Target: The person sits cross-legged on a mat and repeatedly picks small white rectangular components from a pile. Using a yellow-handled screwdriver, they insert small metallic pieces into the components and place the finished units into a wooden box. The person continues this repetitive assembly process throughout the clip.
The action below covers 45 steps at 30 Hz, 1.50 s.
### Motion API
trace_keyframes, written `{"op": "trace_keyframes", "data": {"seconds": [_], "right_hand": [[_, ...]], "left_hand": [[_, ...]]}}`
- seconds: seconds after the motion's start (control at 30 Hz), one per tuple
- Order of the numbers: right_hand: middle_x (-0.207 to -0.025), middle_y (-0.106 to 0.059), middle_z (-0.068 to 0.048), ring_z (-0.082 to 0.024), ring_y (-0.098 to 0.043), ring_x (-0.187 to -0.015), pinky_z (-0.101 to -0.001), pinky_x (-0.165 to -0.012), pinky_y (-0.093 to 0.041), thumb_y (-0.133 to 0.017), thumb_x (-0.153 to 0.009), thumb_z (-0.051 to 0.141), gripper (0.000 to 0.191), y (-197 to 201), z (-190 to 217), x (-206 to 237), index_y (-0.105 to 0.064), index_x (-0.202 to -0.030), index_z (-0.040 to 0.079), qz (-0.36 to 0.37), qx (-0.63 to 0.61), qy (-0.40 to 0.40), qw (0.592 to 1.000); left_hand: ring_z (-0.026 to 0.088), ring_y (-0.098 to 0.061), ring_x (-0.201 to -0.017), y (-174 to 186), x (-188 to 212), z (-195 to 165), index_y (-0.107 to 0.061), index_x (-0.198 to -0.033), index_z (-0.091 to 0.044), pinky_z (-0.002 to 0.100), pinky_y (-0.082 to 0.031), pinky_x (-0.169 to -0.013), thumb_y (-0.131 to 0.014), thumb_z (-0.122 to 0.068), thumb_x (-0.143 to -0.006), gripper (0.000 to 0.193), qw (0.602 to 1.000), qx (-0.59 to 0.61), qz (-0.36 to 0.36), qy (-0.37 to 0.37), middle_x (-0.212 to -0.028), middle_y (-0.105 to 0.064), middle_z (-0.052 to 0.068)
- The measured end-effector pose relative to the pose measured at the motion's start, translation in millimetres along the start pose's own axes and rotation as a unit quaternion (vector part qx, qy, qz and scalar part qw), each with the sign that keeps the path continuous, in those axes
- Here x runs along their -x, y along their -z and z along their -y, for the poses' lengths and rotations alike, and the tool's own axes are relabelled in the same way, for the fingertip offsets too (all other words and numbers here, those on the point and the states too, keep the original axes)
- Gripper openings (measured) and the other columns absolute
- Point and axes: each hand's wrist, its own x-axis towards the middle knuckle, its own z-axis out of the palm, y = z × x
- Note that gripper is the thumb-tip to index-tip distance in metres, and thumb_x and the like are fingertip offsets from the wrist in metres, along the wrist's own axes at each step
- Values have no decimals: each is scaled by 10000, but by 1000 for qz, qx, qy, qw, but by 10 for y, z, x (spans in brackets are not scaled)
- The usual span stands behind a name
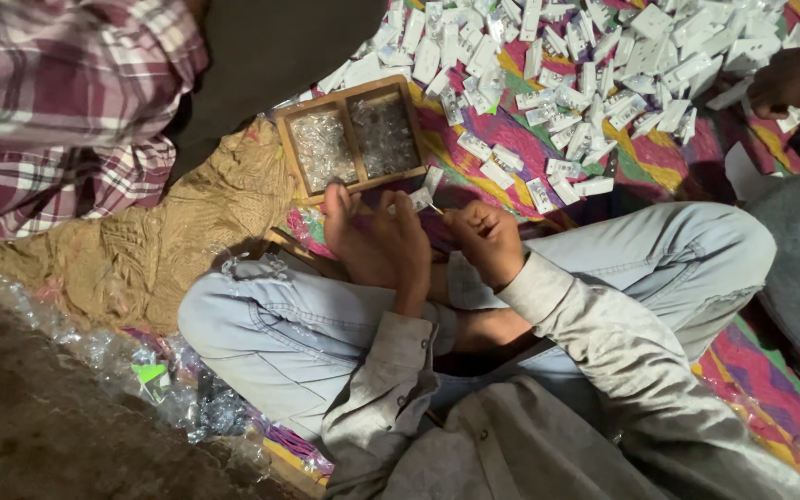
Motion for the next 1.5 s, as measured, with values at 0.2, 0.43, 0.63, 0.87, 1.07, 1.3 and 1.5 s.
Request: {"op": "trace_keyframes", "data": {"seconds": [0.2,0.43,0.63,0.87,1.07,1.3,1.5], "right_hand": [[-685,-508,-15,-124,-412,-611,-276,-536,-322,-778,-1014,103,241,-63,84,11,-597,-860,62,-47,296,190,935],[-836,-687,-145,-264,-665,-653,-348,-567,-502,-784,-889,36,132,-132,349,38,-674,-950,74,-31,471,394,788],[-682,-440,-5,-103,-355,-611,-282,-532,-293,-686,-1070,115,288,-112,239,-90,-479,-869,105,60,83,120,988],[-644,-421,36,-39,-347,-503,-204,-466,-294,-461,-1037,213,137,43,416,-185,-545,-1013,107,64,-111,-9,992],[-764,-387,21,-107,-354,-682,-264,-609,-327,-784,-937,72,310,15,528,-110,-479,-985,51,36,230,147,961],[-890,-680,-51,-104,-622,-773,-266,-683,-477,-778,-881,18,128,11,657,-104,-727,-993,-14,36,317,216,923],[-734,-688,-79,-111,-598,-545,-252,-535,-466,-670,-980,55,112,219,347,-125,-711,-922,-32,-9,32,-24,999]], "left_hand": [[152,-595,-775,-242,43,-235,-577,-903,-214,323,-532,-714,-588,-340,-996,158,975,157,-98,122,-852,-610,-25],[123,-563,-777,-5,22,-54,-569,-952,-161,287,-500,-645,-554,-277,-956,118,994,-53,-89,39,-883,-599,-4],[123,-472,-496,803,-249,793,-600,-846,-103,267,-362,-445,-522,-280,-994,244,940,-302,-17,157,-684,-537,9],[68,-413,-450,1012,-244,983,-591,-873,-144,238,-291,-398,-604,-326,-994,219,955,-160,25,248,-638,-488,-55],[44,-560,-719,732,-185,782,-665,-1009,-75,244,-448,-578,-558,-255,-991,210,944,-318,11,83,-834,-616,-65],[115,-509,-623,474,-92,624,-620,-865,-5,328,-399,-535,-578,-181,-1036,250,861,-486,119,-88,-664,-548,30],[177,-689,-631,203,81,506,-611,-873,-43,346,-504,-558,-571,-208,-1032,233,768,-585,185,-182,-699,-676,104]]}}
